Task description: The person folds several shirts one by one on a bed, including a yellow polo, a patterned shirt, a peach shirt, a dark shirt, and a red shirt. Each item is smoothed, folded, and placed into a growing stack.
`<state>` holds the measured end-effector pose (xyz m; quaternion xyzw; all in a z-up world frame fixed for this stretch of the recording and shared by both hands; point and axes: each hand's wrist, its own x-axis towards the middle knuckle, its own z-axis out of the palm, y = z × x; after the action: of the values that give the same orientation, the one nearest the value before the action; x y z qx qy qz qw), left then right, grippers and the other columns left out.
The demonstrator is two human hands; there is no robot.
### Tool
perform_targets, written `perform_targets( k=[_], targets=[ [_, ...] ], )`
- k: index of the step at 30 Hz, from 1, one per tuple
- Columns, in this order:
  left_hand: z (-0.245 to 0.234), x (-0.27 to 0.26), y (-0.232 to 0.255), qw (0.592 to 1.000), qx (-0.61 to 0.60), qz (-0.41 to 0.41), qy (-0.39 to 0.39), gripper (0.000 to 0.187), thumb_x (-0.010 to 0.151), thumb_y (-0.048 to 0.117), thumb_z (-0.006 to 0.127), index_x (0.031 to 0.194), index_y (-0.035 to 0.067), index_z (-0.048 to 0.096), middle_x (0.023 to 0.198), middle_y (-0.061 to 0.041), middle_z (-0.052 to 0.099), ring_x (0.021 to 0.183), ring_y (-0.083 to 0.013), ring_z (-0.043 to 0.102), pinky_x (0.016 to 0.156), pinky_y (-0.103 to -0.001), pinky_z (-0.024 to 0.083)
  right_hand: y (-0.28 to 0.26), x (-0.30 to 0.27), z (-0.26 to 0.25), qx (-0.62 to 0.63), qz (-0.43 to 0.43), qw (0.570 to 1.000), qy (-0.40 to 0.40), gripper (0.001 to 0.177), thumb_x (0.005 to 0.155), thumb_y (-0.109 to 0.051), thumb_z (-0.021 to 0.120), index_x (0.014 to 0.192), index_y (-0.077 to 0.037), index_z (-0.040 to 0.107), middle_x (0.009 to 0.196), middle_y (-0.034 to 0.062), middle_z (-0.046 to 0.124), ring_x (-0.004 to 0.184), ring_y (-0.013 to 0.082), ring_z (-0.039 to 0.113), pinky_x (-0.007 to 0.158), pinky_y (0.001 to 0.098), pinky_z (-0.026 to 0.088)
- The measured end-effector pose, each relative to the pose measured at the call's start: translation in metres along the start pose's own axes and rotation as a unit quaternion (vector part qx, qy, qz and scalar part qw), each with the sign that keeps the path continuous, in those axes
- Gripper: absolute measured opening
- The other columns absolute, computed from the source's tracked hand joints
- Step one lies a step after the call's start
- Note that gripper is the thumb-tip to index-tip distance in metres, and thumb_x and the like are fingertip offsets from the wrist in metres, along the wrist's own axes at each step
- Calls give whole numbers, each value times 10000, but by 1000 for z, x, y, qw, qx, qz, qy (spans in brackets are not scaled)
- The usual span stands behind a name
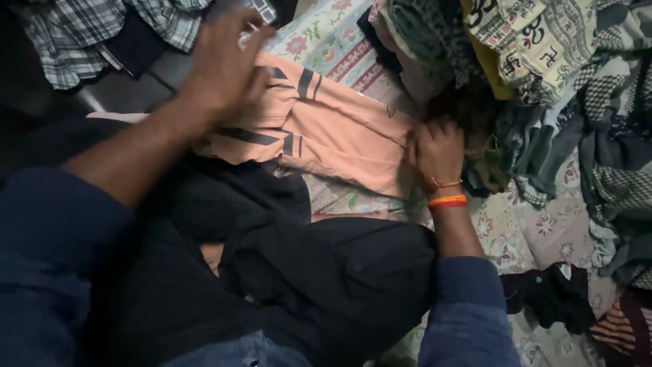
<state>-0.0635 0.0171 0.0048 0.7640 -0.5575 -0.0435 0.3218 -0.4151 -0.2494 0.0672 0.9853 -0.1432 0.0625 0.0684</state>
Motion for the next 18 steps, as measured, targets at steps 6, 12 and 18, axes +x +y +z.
perform_targets(
  k=[6,12,18],
  targets=[
    [-1,-4,35,981,57,111,-148,785,714,458,720,1398,115,545,1484,-215,421,1391,-409,356,1030,-648,271,1,12,4,-98,-6,994,-53,58,857,-139,689,912,-129,673,889,89,654,860,308,626,819,487,488],
    [5,4,27,993,-10,81,-81,524,940,328,697,1395,87,602,1519,-197,483,1432,-364,395,1127,-601,288,-13,-32,-46,175,224,957,63,207,957,-167,680,1130,-61,721,1039,149,739,971,302,720,890,423,565],
    [75,69,93,979,-61,143,-134,469,833,219,745,1278,94,659,1288,-140,625,1253,-353,528,973,-578,385,-12,-76,-13,169,372,876,-254,631,737,-458,844,1118,22,690,986,236,746,929,393,715,829,464,562]
  ],
)
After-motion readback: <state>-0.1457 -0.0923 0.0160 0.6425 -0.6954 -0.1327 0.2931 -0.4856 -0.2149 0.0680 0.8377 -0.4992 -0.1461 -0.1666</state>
